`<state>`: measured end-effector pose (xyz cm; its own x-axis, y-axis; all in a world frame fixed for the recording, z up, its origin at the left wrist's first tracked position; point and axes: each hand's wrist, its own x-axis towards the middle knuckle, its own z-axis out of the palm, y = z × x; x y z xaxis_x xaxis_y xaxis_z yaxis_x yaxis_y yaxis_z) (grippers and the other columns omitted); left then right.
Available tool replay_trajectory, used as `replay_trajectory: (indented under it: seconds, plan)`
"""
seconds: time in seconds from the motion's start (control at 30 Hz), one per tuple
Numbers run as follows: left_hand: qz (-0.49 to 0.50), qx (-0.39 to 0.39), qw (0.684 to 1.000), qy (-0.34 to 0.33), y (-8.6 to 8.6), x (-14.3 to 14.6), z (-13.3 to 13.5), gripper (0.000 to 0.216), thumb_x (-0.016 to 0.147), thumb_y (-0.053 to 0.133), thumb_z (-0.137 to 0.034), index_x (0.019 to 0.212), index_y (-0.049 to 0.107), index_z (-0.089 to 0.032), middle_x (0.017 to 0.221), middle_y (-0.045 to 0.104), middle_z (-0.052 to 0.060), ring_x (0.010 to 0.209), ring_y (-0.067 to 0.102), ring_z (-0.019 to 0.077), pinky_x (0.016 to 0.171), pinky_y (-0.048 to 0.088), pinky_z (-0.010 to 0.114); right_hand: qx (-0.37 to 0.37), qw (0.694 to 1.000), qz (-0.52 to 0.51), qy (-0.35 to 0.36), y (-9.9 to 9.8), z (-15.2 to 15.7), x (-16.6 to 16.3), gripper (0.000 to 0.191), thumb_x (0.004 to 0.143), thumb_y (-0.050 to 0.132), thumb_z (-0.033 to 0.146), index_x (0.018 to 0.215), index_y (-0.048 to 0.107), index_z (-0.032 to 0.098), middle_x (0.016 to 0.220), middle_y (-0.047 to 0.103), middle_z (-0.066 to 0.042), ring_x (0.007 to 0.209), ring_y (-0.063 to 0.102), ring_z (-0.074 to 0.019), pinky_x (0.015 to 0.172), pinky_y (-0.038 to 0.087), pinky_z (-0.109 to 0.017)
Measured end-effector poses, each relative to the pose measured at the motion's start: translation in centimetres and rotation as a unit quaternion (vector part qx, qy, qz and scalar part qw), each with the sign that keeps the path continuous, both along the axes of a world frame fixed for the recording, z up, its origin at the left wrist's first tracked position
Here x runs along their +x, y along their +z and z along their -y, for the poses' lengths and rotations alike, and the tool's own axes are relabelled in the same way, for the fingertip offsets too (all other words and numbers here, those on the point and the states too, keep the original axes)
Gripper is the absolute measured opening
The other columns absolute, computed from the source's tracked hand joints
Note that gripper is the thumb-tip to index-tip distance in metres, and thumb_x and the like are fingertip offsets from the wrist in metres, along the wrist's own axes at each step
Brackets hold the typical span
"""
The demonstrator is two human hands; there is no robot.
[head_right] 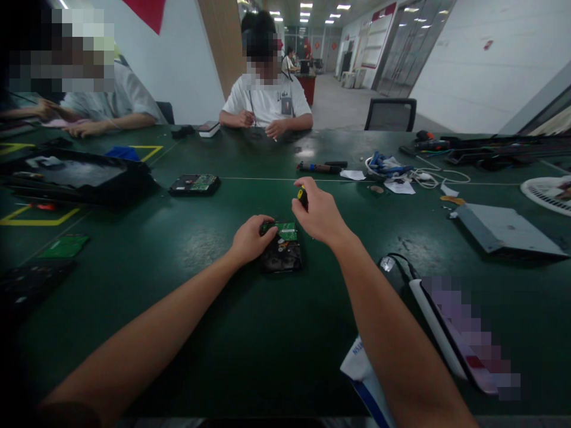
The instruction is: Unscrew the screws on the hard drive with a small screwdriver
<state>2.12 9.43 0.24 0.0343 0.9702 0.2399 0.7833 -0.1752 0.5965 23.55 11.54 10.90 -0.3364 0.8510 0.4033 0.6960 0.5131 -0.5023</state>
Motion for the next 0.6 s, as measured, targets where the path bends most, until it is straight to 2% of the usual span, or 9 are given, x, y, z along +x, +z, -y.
replay_trajectory:
  seconds: [0.17,0.3,0.4,0.5,0.6]
  plan:
    - [0.001,0.005,1.000,0.000,-0.1,0.0,0.0,0.031,0.095,0.062,-0.041,0.122,0.067,-0.027,0.124,0.069,0.006,0.110,0.067,0.0254,0.095,0.054,0.039,0.054,0.998,-0.033,0.024,-0.1,-0.3,-0.2,0.044,0.096,0.050,0.027,0.139,0.055,0.020,0.124,0.069,-0.013,0.106,0.066,-0.0282,0.093,0.049,-0.043]
    - [0.000,0.008,1.000,0.003,-0.2,0.0,0.0,0.029,0.095,0.063,-0.040,0.120,0.067,-0.027,0.123,0.069,0.006,0.109,0.067,0.0253,0.096,0.054,0.040,0.053,0.997,-0.057,-0.009,-0.5,-0.1,-0.6,0.043,0.095,0.057,0.032,0.137,0.055,0.023,0.119,0.071,-0.011,0.092,0.067,-0.0253,0.086,0.051,-0.041]
    - [-0.003,0.008,1.000,0.010,-0.2,0.1,0.0,0.029,0.094,0.064,-0.040,0.120,0.067,-0.027,0.124,0.068,0.006,0.110,0.066,0.0252,0.096,0.054,0.040,0.071,0.994,-0.074,-0.026,-0.9,0.1,-0.9,0.033,0.095,0.060,0.038,0.125,0.059,0.025,0.114,0.071,-0.009,0.085,0.065,-0.0232,0.084,0.051,-0.040]
    - [-0.001,0.010,1.000,0.008,-0.2,0.1,0.0,0.029,0.094,0.063,-0.040,0.120,0.067,-0.027,0.124,0.068,0.006,0.110,0.066,0.0250,0.096,0.054,0.039,0.097,0.992,-0.073,-0.023,-1.3,0.1,-1.1,0.028,0.096,0.060,0.040,0.120,0.061,0.026,0.117,0.070,-0.009,0.092,0.065,-0.0252,0.088,0.052,-0.041]
    - [0.002,0.013,1.000,0.007,-0.2,0.1,0.1,0.029,0.094,0.063,-0.041,0.121,0.067,-0.027,0.123,0.068,0.006,0.110,0.066,0.0251,0.097,0.054,0.039,0.121,0.990,-0.069,-0.015,-1.6,-0.2,-1.1,0.034,0.097,0.055,0.031,0.130,0.059,0.024,0.125,0.067,-0.012,0.108,0.065,-0.0290,0.093,0.052,-0.045]
